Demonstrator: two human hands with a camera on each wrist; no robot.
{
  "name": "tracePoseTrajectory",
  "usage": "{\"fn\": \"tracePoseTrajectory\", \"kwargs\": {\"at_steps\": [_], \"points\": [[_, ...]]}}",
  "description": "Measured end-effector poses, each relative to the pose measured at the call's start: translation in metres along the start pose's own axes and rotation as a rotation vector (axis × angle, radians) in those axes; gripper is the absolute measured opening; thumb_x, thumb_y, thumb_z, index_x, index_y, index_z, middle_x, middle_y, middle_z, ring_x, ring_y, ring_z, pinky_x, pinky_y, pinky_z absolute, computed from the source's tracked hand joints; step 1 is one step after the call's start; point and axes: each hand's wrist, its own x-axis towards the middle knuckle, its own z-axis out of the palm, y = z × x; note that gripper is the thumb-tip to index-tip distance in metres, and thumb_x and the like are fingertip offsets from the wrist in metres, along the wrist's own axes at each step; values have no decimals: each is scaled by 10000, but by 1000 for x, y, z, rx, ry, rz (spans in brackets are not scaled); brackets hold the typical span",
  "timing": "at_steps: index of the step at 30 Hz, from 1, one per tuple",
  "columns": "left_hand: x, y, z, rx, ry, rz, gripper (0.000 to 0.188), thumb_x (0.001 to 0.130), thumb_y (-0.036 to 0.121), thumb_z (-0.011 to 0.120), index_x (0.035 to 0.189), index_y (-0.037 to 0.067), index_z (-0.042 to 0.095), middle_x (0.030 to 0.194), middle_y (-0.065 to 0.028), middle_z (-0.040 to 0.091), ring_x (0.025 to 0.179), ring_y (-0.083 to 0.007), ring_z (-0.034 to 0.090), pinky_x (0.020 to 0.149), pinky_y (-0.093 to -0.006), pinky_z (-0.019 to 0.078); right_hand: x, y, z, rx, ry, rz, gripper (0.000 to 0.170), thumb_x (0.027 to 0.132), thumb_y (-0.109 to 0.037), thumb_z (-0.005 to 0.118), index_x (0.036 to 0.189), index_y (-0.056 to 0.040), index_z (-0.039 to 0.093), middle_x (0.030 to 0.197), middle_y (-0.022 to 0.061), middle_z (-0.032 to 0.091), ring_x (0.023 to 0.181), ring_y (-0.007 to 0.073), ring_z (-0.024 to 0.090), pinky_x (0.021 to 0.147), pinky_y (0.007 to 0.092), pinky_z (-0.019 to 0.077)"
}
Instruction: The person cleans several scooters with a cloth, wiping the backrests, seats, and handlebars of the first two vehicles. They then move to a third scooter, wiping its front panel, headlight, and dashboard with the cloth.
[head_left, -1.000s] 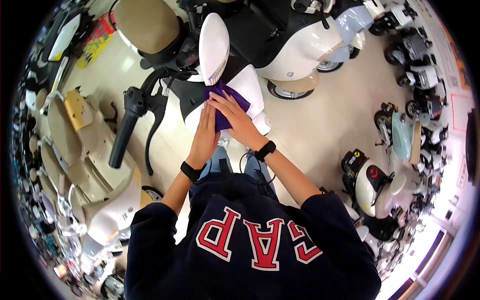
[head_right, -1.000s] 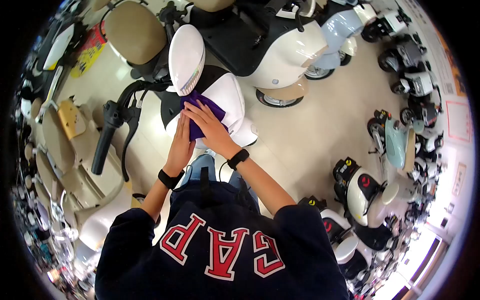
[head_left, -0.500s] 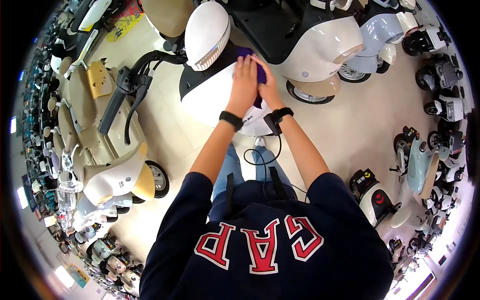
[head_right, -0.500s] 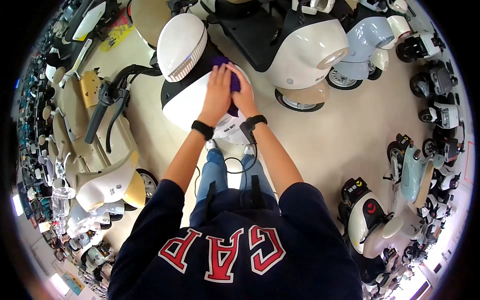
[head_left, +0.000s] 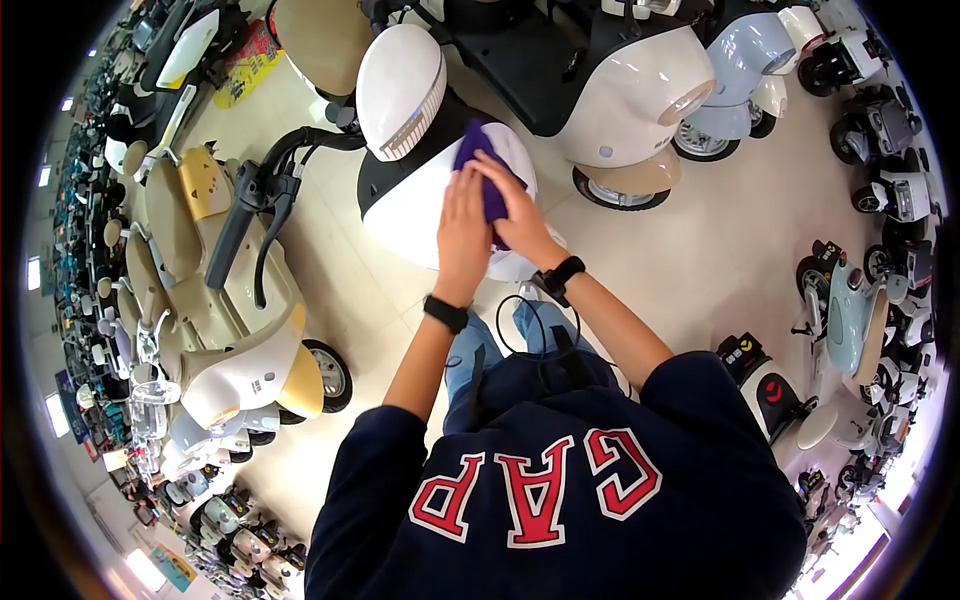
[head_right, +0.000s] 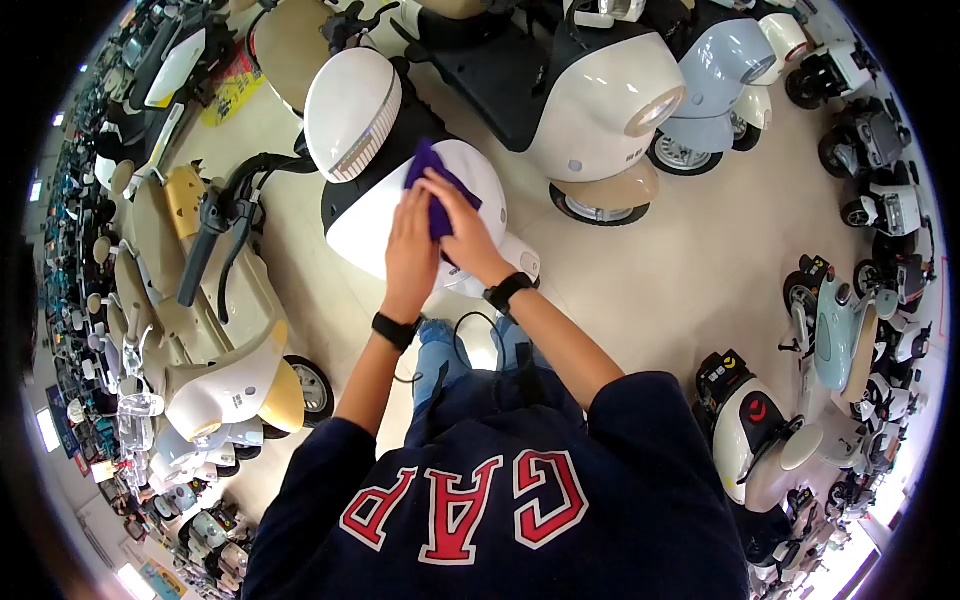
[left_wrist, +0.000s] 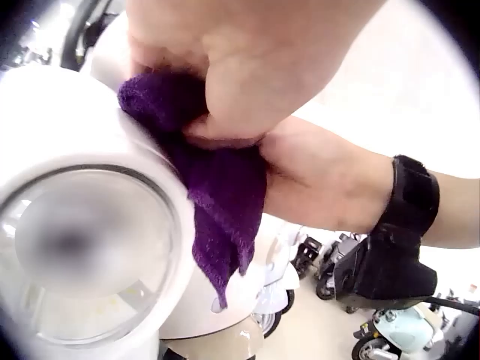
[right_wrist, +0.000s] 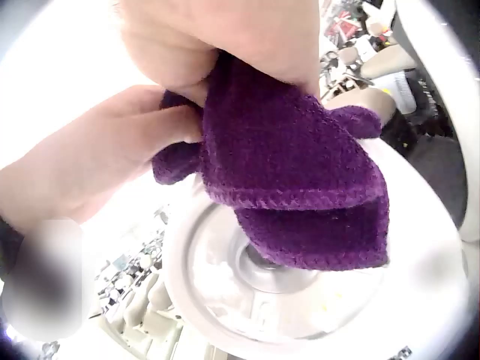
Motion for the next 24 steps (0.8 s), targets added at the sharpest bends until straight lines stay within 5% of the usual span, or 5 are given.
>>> {"fn": "tracePoseTrajectory", "kwargs": {"at_steps": [7, 11, 19, 24], "points": [[43, -29, 17, -10, 31, 65, 730, 780, -92, 535, 1493, -67, 378, 1541, -271, 412, 1447, -487, 350, 1214, -499, 304, 44, 29, 6, 12, 116, -50, 802, 663, 195, 462, 1423, -49, 540, 1501, 176, 538, 1427, 352, 471, 1193, 354, 342], [68, -28, 51, 197, -11, 95, 660, 824, -40, 577, 1460, -75, 404, 1521, -268, 438, 1428, -463, 394, 1209, -493, 318, 53, 69, -18, 59, 110, 118, 824, 679, 199, 449, 1457, -64, 520, 1507, 164, 543, 1435, 317, 472, 1188, 335, 337], [0, 17, 35, 319, -80, 79, 631, 869, -25, 560, 1477, -74, 395, 1537, -241, 426, 1445, -410, 397, 1224, -464, 308, -21, 28, -26, -68, -12, 39, 822, 716, 205, 460, 1490, -70, 480, 1585, 153, 453, 1477, 336, 414, 1208, 364, 319], [18, -3, 34, 259, -63, 133, 651, 845, -25, 579, 1466, -93, 393, 1524, -254, 436, 1441, -409, 402, 1229, -470, 296, 0, 36, -18, -189, 29, -19, 824, 666, 184, 487, 1457, -48, 471, 1560, 185, 449, 1404, 398, 456, 1162, 398, 390]]}}
